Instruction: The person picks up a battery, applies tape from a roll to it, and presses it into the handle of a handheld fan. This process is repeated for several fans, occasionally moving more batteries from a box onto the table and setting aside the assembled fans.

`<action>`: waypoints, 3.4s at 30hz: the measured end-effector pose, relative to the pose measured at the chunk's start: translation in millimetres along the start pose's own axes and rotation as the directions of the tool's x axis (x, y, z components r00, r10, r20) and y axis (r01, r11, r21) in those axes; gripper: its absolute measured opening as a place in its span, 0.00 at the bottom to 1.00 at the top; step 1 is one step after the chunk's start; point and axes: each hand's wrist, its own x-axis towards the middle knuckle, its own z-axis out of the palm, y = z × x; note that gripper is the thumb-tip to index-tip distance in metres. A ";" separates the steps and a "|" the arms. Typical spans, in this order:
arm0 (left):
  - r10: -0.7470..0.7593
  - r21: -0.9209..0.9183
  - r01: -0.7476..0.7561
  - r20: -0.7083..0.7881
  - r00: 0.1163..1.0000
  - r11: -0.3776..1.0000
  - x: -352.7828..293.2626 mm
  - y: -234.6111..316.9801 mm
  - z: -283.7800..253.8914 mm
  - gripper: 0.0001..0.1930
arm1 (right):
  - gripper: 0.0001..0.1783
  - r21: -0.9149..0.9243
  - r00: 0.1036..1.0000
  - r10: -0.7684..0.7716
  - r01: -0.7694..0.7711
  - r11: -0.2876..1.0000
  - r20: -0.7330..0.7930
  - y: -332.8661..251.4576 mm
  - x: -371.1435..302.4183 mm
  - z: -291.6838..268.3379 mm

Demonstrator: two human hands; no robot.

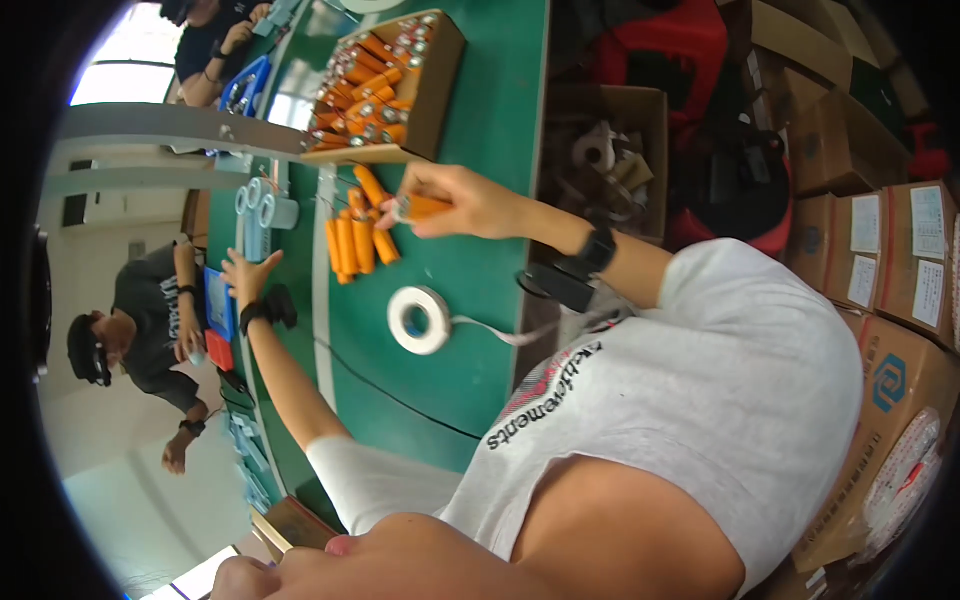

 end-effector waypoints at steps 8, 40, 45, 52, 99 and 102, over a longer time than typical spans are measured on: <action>0.089 -0.350 -0.138 -0.154 0.984 0.927 60.4 -6.6 74.1 0.40 | 0.18 -0.512 0.995 0.011 -0.060 0.857 -0.098 -21.3 -34.8 -13.3; 0.336 -0.350 -0.260 0.176 0.925 0.900 -316.6 46.8 -53.3 0.20 | 0.14 -0.238 0.986 0.152 -0.132 0.962 0.069 -26.4 -51.0 49.6; 0.644 -0.469 -0.611 -0.110 0.757 0.638 -333.7 34.6 -25.7 0.16 | 0.16 -0.197 0.962 0.117 -0.068 0.978 0.247 -20.6 -40.8 60.9; 0.609 -0.227 -0.611 -0.088 0.788 0.759 -348.0 76.0 -31.8 0.12 | 0.20 -0.300 0.765 -0.278 0.518 0.801 0.581 13.0 -58.9 54.5; 0.335 0.118 -0.326 -0.067 0.940 0.938 -115.6 -87.9 54.3 0.20 | 0.09 -0.892 0.675 0.584 0.352 0.282 0.451 24.6 18.8 -26.4; 0.344 -0.379 -0.166 0.471 0.812 0.911 -185.8 25.5 -8.8 0.20 | 0.12 -0.925 0.715 0.601 0.179 0.336 0.357 26.7 6.2 -36.7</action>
